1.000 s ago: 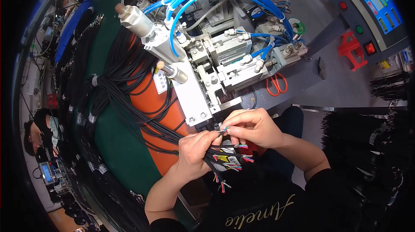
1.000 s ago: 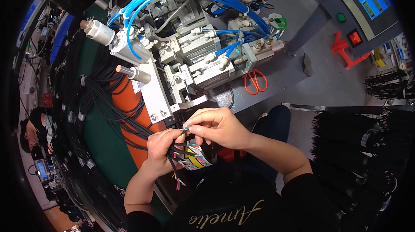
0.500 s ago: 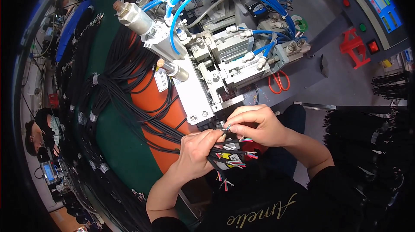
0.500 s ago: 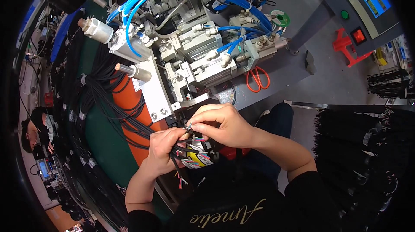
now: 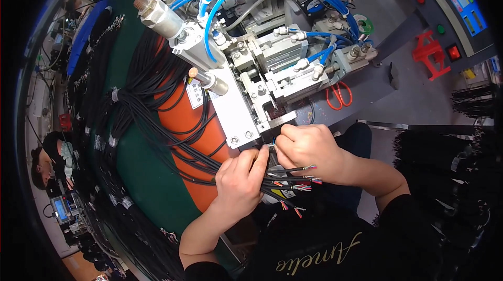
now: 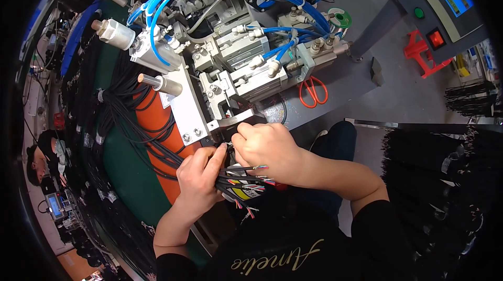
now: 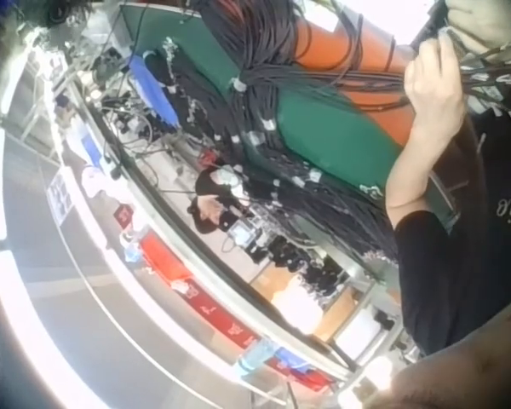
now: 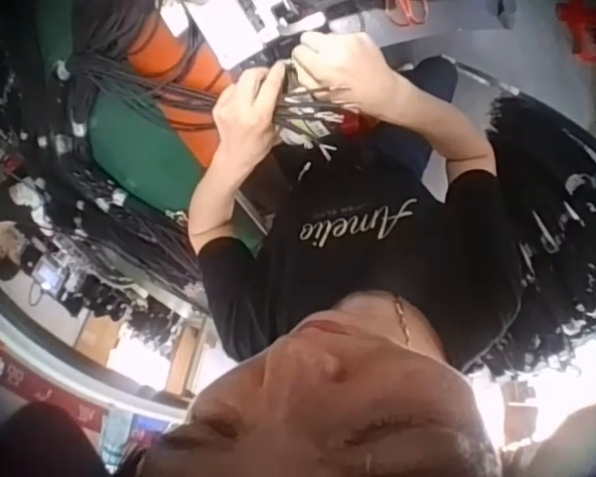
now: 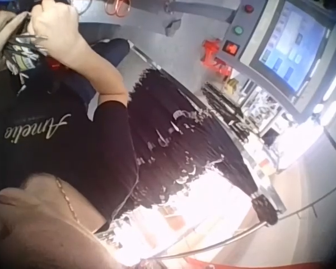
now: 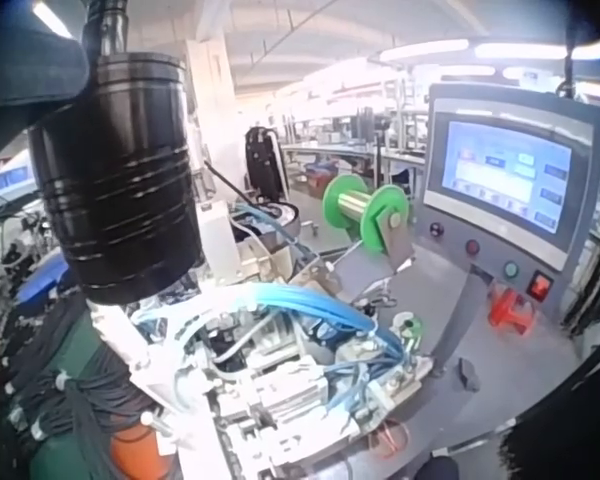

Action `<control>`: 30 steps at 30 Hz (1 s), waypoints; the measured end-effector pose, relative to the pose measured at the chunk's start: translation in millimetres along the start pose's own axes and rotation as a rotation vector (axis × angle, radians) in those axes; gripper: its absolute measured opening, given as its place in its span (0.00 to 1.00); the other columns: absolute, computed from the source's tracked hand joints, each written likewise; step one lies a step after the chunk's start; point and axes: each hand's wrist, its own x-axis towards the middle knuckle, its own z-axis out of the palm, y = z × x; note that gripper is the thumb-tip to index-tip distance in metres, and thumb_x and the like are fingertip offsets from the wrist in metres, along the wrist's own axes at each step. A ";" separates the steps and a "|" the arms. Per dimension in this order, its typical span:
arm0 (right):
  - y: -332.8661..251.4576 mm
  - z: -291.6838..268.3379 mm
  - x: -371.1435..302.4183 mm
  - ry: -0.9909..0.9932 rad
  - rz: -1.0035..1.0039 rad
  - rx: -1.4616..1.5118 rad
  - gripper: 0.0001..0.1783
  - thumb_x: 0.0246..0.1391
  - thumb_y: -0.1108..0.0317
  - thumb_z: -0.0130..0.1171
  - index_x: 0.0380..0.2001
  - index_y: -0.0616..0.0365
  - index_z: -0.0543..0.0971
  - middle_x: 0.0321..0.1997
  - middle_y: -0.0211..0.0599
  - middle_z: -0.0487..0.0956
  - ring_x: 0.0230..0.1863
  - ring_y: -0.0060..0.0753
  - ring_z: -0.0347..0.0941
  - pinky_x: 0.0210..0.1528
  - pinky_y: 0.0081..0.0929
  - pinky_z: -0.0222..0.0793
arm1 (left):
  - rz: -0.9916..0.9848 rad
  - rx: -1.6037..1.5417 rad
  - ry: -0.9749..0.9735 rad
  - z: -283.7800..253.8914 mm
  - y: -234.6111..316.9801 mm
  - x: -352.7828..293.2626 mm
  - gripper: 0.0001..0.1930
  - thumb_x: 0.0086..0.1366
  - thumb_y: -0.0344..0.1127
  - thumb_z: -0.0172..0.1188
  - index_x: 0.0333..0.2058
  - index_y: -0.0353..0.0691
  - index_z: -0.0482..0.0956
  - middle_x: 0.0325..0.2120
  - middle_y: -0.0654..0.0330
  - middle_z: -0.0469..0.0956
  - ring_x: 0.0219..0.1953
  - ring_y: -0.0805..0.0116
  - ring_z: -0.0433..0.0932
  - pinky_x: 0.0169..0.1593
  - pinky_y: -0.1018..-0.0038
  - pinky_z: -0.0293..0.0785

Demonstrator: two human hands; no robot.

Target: Assembling and processing electrical wiring bundles using an industrial machine and hanging the finished harnesses.

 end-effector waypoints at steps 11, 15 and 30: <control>1.7 10.9 -5.2 0.062 0.009 0.077 0.05 0.47 0.73 0.61 0.28 0.62 0.76 0.26 0.36 0.72 0.23 0.38 0.75 0.23 0.32 0.70 | -0.027 -0.120 -0.028 -1.2 -10.4 -5.3 0.30 0.42 0.31 0.66 0.49 0.33 0.78 0.33 0.57 0.73 0.29 0.60 0.75 0.34 0.67 0.72; 0.4 10.6 -7.2 0.064 0.009 0.064 0.05 0.48 0.73 0.60 0.29 0.62 0.76 0.27 0.36 0.73 0.23 0.37 0.75 0.24 0.31 0.71 | -0.038 -0.227 -0.023 -0.6 -15.6 -5.6 0.32 0.39 0.33 0.68 0.49 0.34 0.78 0.34 0.57 0.73 0.30 0.59 0.74 0.34 0.67 0.72; -5.7 5.6 2.3 0.002 -0.074 -0.170 0.06 0.39 0.71 0.61 0.21 0.57 0.73 0.23 0.32 0.69 0.20 0.30 0.73 0.22 0.28 0.68 | 0.100 0.134 -0.107 -6.6 5.3 9.9 0.20 0.54 0.26 0.57 0.47 0.29 0.78 0.27 0.60 0.67 0.28 0.66 0.70 0.30 0.71 0.69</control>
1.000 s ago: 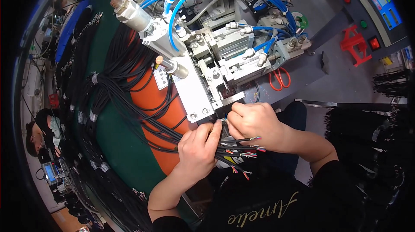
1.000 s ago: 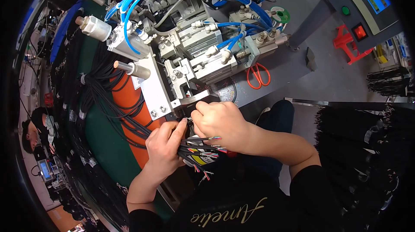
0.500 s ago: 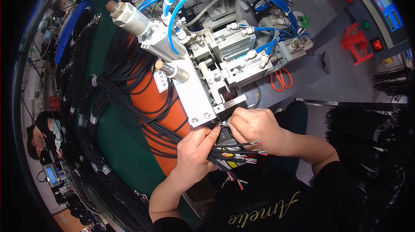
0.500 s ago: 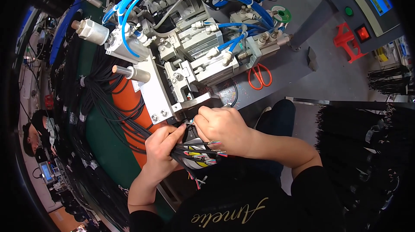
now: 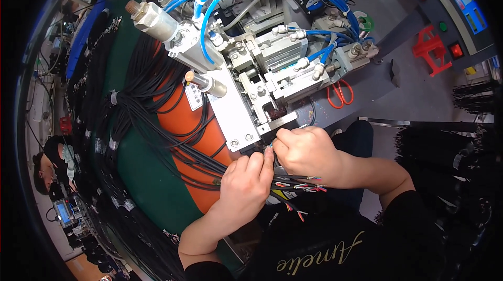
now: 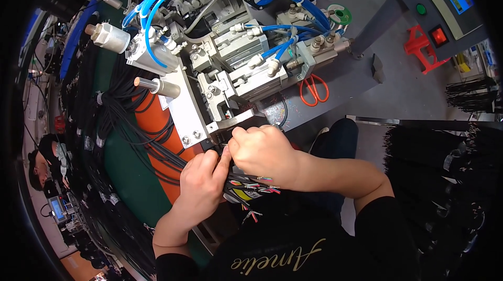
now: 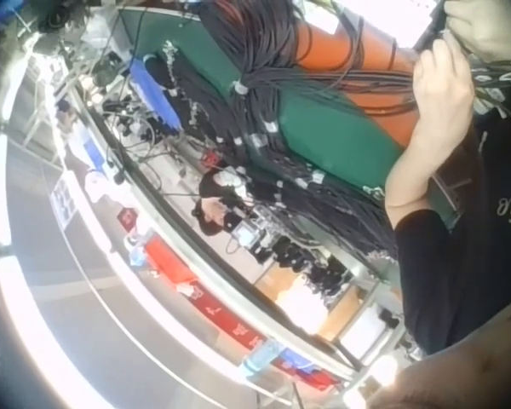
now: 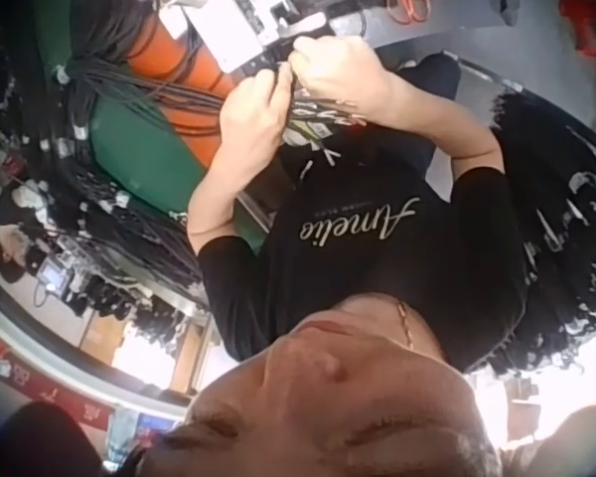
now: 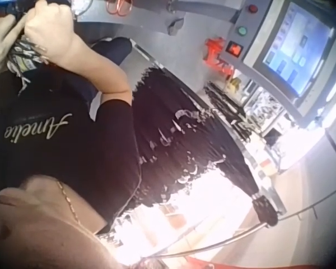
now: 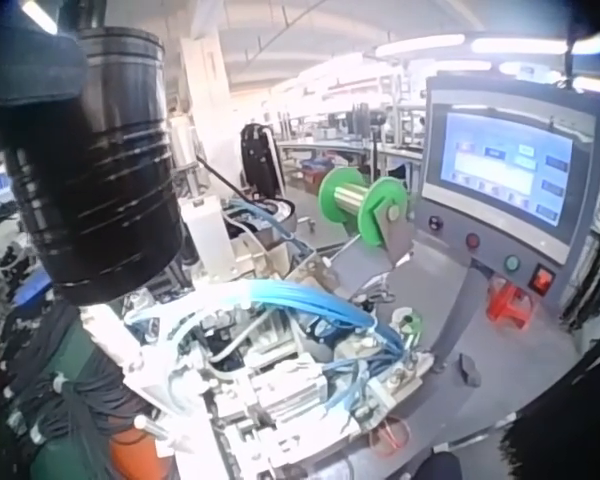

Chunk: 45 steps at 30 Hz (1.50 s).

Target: Assembling and processing electrical wiring bundles using an industrial machine and hanging the finished harnesses.

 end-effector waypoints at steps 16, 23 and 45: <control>3.9 10.4 -10.2 0.163 0.132 0.183 0.06 0.47 0.71 0.64 0.29 0.60 0.77 0.29 0.34 0.75 0.21 0.35 0.76 0.20 0.29 0.70 | -0.008 -0.015 -0.007 1.0 -5.2 -2.5 0.24 0.52 0.28 0.57 0.51 0.33 0.76 0.31 0.60 0.68 0.30 0.64 0.72 0.34 0.69 0.68; 5.1 10.6 -7.4 0.093 0.109 0.183 0.07 0.48 0.72 0.64 0.31 0.59 0.78 0.31 0.34 0.78 0.21 0.36 0.76 0.20 0.28 0.70 | -0.019 -0.017 0.006 1.7 -6.3 -3.3 0.25 0.51 0.30 0.57 0.51 0.35 0.77 0.31 0.59 0.69 0.30 0.64 0.72 0.34 0.69 0.68; -11.0 6.4 -11.0 0.162 0.244 1.061 0.11 0.53 0.79 0.62 0.42 0.65 0.77 0.28 0.35 0.78 0.24 0.19 0.75 0.24 0.18 0.68 | -0.095 -0.339 0.192 -3.5 -10.4 -22.9 0.19 0.48 0.25 0.66 0.42 0.34 0.79 0.31 0.57 0.78 0.30 0.59 0.77 0.33 0.68 0.69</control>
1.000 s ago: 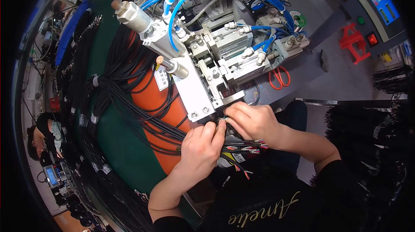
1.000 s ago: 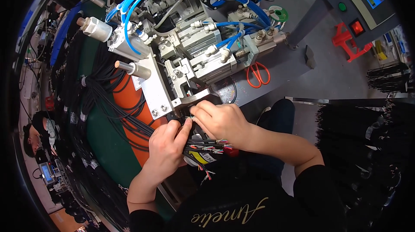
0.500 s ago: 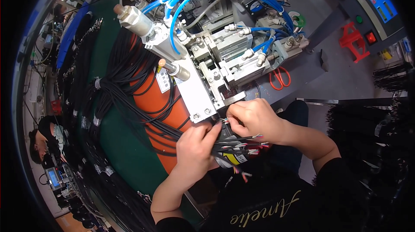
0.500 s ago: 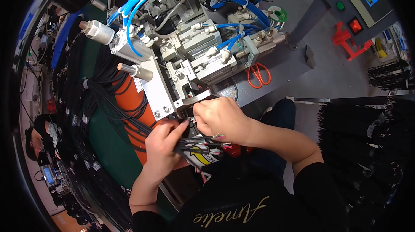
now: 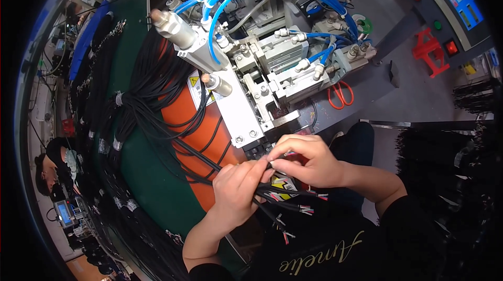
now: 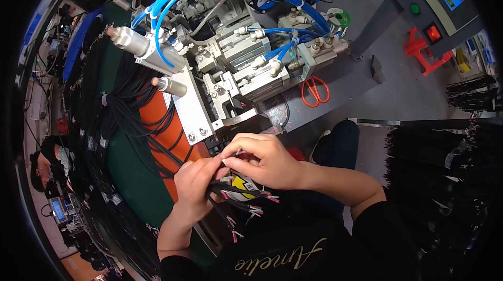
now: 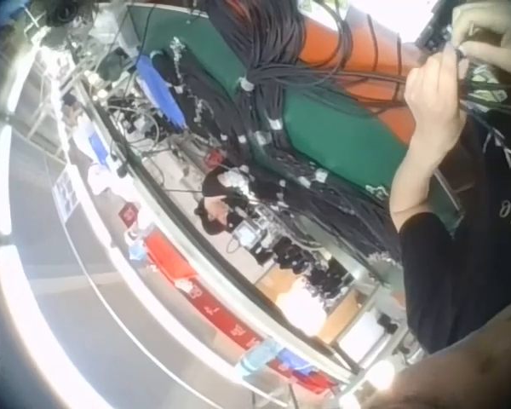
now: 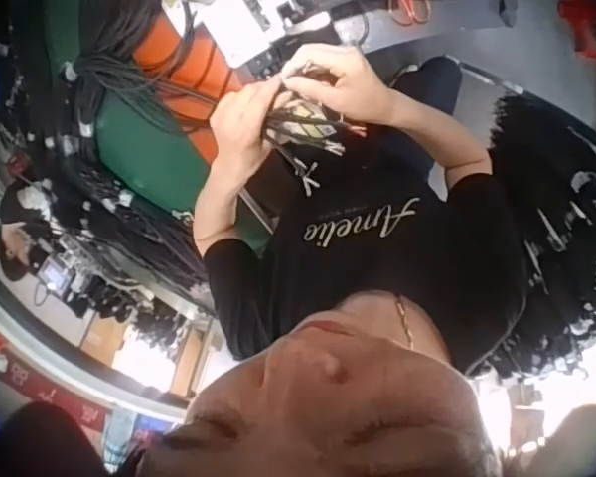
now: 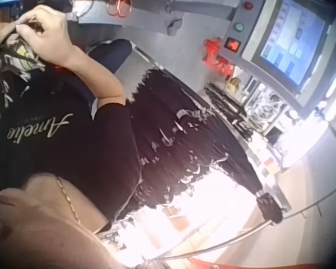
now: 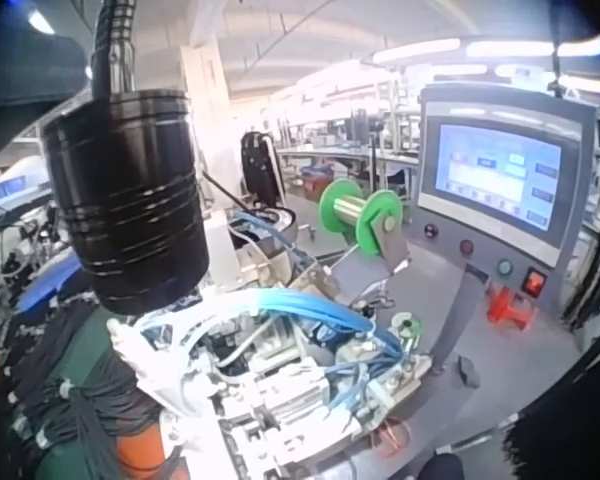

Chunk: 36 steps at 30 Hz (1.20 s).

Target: Assembling and processing electrical wiring bundles using an industrial machine and hanging the finished harnesses.

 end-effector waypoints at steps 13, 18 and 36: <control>3.5 -7.3 2.0 -0.024 0.390 0.444 0.15 0.59 0.76 0.58 0.50 0.65 0.74 0.31 0.29 0.77 0.27 0.13 0.72 0.29 0.12 0.67 | 0.066 0.031 0.060 11.6 3.1 13.8 0.13 0.55 0.27 0.65 0.39 0.33 0.77 0.25 0.56 0.78 0.22 0.59 0.76 0.25 0.69 0.65; -7.9 8.8 -1.3 0.048 0.512 0.810 0.20 0.59 0.73 0.59 0.55 0.63 0.70 0.33 0.32 0.77 0.34 0.19 0.74 0.34 0.16 0.68 | 0.004 -0.095 0.100 14.3 -1.9 19.2 0.11 0.54 0.26 0.65 0.37 0.33 0.76 0.22 0.56 0.77 0.21 0.59 0.76 0.24 0.69 0.65; 9.3 -8.4 2.0 -0.028 0.381 0.800 0.12 0.62 0.75 0.55 0.47 0.69 0.79 0.38 0.41 0.79 0.34 0.25 0.78 0.32 0.17 0.71 | -0.069 -0.304 0.066 15.2 -9.0 16.8 0.08 0.58 0.29 0.64 0.34 0.35 0.75 0.22 0.56 0.77 0.21 0.59 0.77 0.24 0.71 0.66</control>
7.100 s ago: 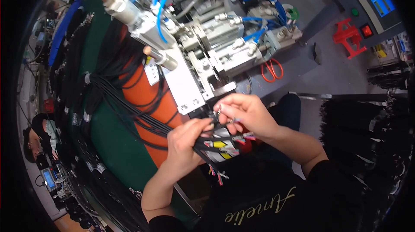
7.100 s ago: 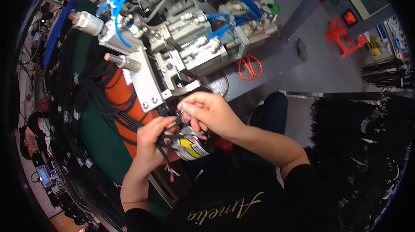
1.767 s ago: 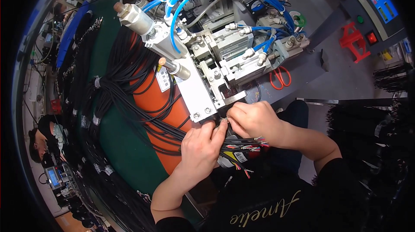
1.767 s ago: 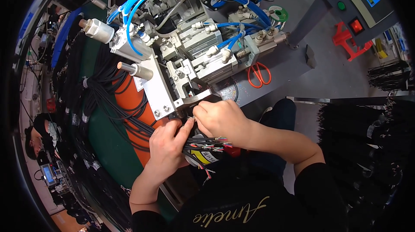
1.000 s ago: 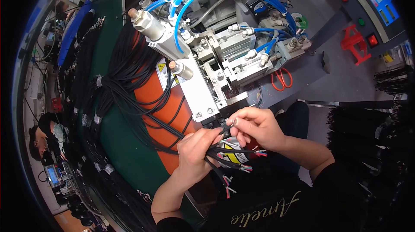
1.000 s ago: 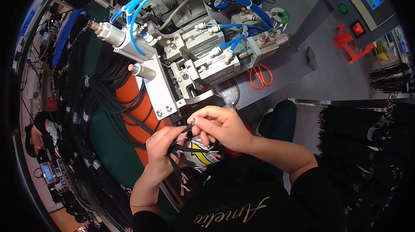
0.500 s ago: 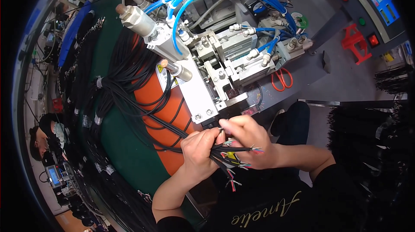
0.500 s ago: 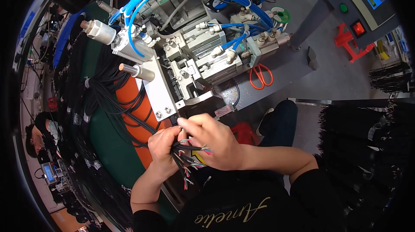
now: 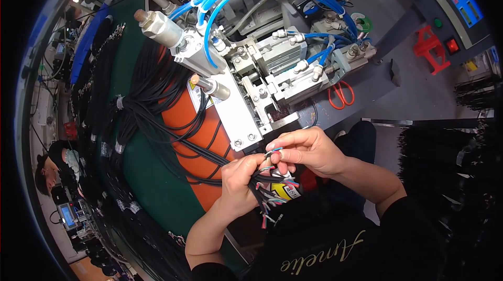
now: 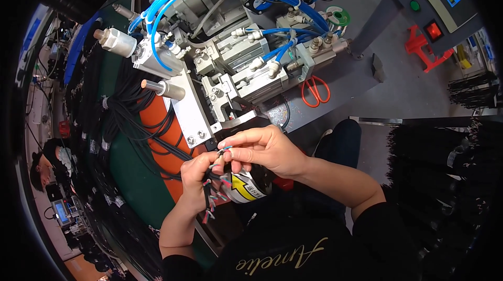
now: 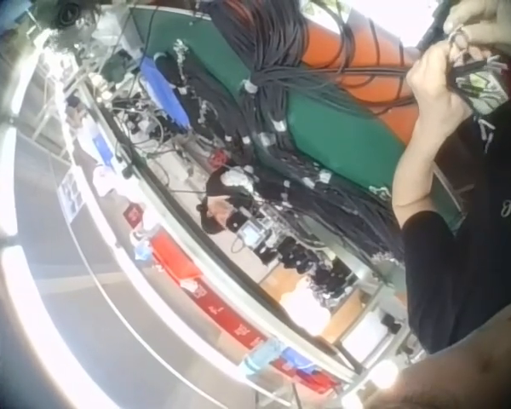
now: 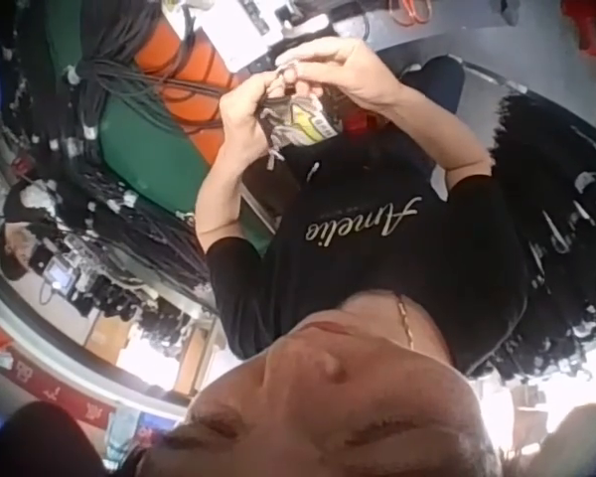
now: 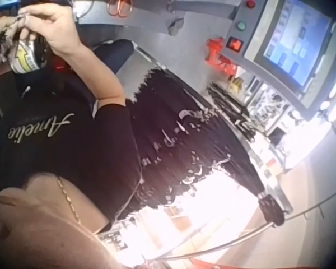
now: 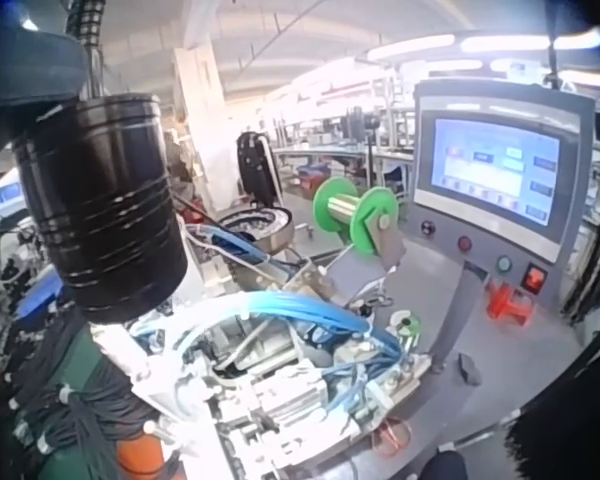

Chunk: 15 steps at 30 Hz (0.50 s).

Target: Assembling and processing electrical wiring bundles using an industrial machine and hanging the finished harnesses.

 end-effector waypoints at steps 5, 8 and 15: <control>-0.6 -5.3 2.0 -0.034 -0.106 -0.145 0.12 0.62 0.78 0.54 0.47 0.68 0.79 0.38 0.42 0.80 0.33 0.25 0.79 0.30 0.17 0.71 | -0.054 -0.111 -0.043 -2.6 -3.0 1.5 0.08 0.58 0.31 0.65 0.33 0.35 0.75 0.22 0.57 0.77 0.22 0.59 0.79 0.24 0.71 0.68; -3.2 -6.1 3.3 -0.007 -0.086 -0.241 0.10 0.60 0.78 0.56 0.44 0.68 0.80 0.38 0.40 0.81 0.31 0.23 0.78 0.28 0.16 0.70 | -0.055 -0.125 -0.091 -4.2 -2.3 2.1 0.08 0.58 0.30 0.64 0.34 0.35 0.75 0.22 0.57 0.78 0.23 0.60 0.79 0.24 0.70 0.68; -13.2 2.1 5.2 0.049 -0.444 -1.275 0.05 0.51 0.72 0.62 0.30 0.63 0.78 0.27 0.36 0.76 0.23 0.31 0.76 0.22 0.26 0.70 | 0.042 0.488 -0.136 6.6 13.6 -8.0 0.13 0.52 0.29 0.65 0.37 0.36 0.78 0.24 0.59 0.75 0.23 0.61 0.76 0.30 0.70 0.71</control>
